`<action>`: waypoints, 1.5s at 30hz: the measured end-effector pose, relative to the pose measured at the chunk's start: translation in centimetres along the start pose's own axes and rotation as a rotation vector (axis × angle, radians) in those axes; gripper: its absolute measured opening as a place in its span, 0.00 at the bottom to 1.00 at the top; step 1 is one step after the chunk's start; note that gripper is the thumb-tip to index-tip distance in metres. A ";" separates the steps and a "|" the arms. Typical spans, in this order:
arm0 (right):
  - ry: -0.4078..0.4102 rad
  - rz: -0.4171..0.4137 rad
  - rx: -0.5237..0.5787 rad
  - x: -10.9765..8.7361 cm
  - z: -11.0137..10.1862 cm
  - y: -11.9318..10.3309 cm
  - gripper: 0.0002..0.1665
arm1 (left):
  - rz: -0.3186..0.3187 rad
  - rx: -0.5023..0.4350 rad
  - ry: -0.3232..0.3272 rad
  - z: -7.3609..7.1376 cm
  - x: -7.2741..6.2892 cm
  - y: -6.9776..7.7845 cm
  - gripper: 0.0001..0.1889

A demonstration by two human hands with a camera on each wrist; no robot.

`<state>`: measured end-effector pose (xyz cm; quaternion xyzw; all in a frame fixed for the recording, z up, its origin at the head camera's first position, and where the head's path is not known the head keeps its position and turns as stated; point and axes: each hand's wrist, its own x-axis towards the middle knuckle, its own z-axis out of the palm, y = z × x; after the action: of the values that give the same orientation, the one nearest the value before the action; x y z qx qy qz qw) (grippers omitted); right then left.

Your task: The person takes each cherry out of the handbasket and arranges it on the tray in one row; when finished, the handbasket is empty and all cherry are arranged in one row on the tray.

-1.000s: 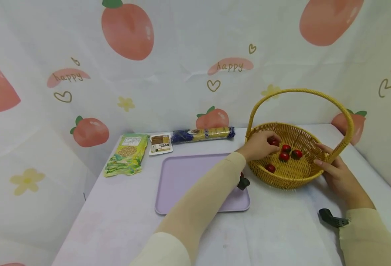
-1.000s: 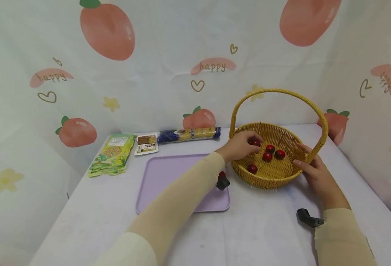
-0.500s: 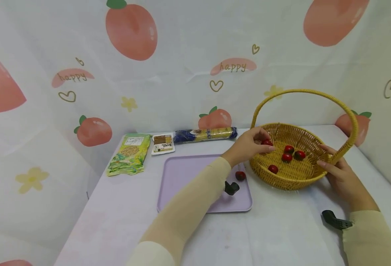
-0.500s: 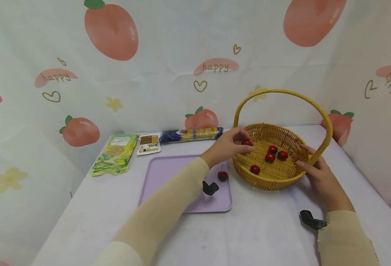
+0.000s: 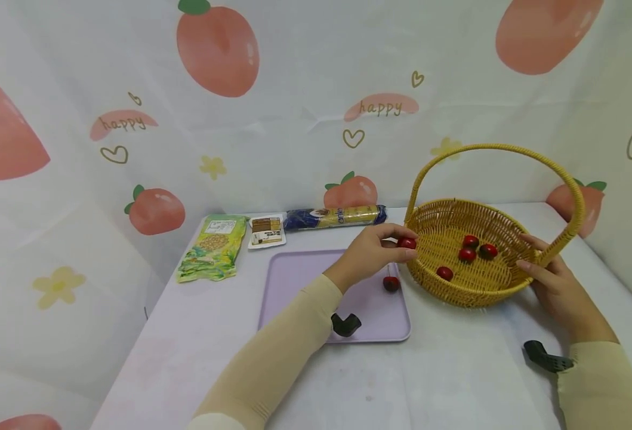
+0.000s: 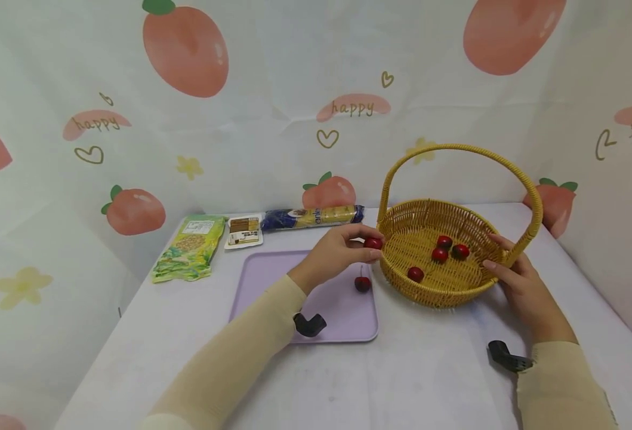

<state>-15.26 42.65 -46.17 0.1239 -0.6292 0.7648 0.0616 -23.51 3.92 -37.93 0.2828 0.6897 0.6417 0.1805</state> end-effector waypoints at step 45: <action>0.026 0.014 0.017 0.6 -0.2 -0.1 0.34 | -0.094 0.428 0.177 -1.7 -4.5 -7.6 0.15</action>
<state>-15.79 42.79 -45.97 0.1101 -0.6226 0.7721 0.0632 -22.28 -0.33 -45.72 0.2250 0.8354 0.4942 0.0851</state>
